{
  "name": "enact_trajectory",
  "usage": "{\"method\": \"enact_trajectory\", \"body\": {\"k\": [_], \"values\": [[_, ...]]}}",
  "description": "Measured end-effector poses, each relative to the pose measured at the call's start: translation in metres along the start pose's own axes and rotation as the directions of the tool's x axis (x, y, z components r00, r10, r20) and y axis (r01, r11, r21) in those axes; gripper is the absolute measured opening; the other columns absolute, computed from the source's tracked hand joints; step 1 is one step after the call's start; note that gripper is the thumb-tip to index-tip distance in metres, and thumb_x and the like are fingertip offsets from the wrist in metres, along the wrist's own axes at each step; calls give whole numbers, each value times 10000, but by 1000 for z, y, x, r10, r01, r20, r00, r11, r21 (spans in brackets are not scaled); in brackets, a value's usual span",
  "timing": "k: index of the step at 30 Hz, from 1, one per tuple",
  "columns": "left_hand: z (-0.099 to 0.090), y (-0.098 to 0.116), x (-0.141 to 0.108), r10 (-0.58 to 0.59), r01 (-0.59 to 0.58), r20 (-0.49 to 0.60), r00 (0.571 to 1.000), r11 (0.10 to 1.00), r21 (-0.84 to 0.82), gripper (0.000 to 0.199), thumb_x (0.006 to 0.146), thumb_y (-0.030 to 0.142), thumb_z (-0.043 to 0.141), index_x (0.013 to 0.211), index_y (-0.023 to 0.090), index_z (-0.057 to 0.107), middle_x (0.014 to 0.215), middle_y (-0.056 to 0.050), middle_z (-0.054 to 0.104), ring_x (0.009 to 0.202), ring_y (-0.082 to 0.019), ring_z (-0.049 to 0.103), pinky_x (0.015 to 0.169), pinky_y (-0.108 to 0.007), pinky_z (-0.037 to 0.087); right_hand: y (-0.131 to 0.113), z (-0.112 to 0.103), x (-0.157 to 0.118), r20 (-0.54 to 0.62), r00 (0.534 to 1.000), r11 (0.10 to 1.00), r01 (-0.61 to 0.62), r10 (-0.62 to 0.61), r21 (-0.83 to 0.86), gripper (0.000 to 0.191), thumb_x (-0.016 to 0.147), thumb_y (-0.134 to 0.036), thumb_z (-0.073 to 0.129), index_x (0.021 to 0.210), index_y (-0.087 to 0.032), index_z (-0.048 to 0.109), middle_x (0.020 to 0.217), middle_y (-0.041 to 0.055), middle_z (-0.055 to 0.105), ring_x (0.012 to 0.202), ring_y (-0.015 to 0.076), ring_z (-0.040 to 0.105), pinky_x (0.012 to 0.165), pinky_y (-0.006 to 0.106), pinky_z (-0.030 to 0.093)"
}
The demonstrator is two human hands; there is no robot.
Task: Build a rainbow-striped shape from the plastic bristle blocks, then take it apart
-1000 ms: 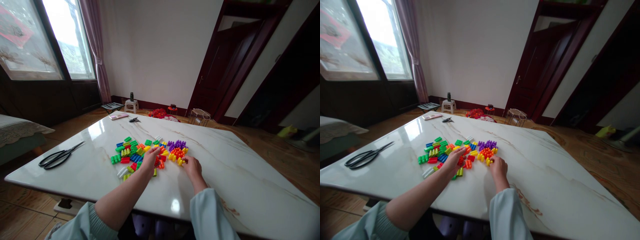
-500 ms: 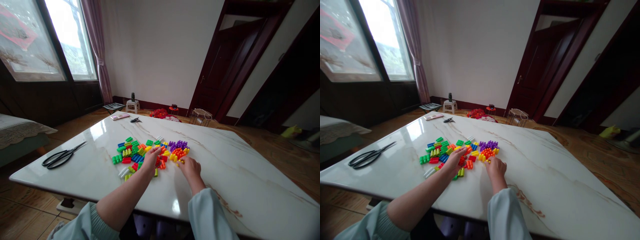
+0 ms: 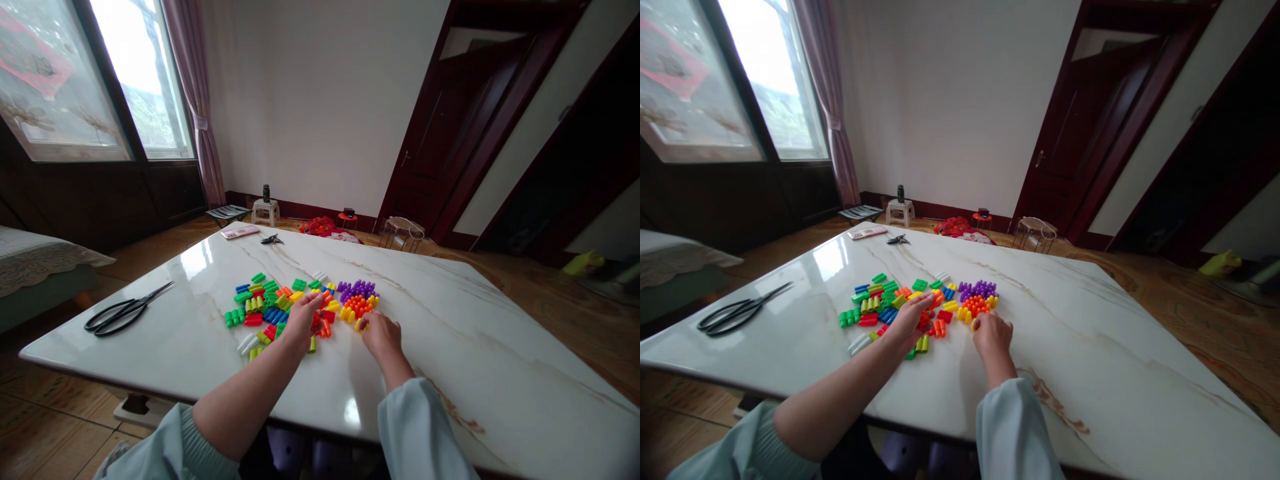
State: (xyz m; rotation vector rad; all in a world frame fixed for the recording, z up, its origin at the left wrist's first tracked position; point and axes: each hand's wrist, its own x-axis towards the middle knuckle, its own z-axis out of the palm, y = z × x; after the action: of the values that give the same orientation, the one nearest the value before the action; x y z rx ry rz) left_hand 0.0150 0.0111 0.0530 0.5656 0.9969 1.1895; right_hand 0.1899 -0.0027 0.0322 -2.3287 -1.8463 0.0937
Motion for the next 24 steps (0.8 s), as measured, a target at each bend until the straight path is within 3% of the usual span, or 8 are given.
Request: {"method": "enact_trajectory", "body": {"k": [4,7,12,18,24], "values": [[0,0,-1,8,-8,-3,1000,1000,-10,331,650,297,763,901,148,607,758,-18,614,480,-53,489,403,-163,288,0,-4,-2,-72,996,998,-53,51,-17,241,741,-147,544,919,-252,668,1025,20,673,910,178,626,771,305,354],[0,0,0,16,-16,-4,1000,1000,-21,341,637,301,775,894,149,611,775,-19,620,484,-52,496,403,-164,288,1,-5,-1,-55,994,995,-99,98,-13,273,724,-184,577,974,-267,647,998,6,696,953,200,628,782,315,361],[0,0,0,8,-8,-9,1000,1000,-16,368,622,312,789,901,147,616,775,-24,627,485,-51,496,404,-163,286,3,-1,5,-77,990,993,-118,116,-19,239,773,-149,509,891,-264,682,904,17,720,918,189,647,765,296,372],[1,2,-2,0,0,-2,1000,1000,-16,343,642,303,772,898,146,605,752,-16,614,481,-49,486,400,-160,282,7,10,14,-170,978,992,-110,119,59,120,773,-231,591,871,-228,660,912,28,710,842,177,648,641,241,388],[1,2,-3,-3,3,-6,1000,1000,-5,340,634,306,780,884,150,611,777,-22,626,478,-47,484,407,-164,295,8,15,16,-209,974,987,-53,84,149,75,762,-234,627,833,-216,643,897,13,707,825,165,643,657,228,403]]}}
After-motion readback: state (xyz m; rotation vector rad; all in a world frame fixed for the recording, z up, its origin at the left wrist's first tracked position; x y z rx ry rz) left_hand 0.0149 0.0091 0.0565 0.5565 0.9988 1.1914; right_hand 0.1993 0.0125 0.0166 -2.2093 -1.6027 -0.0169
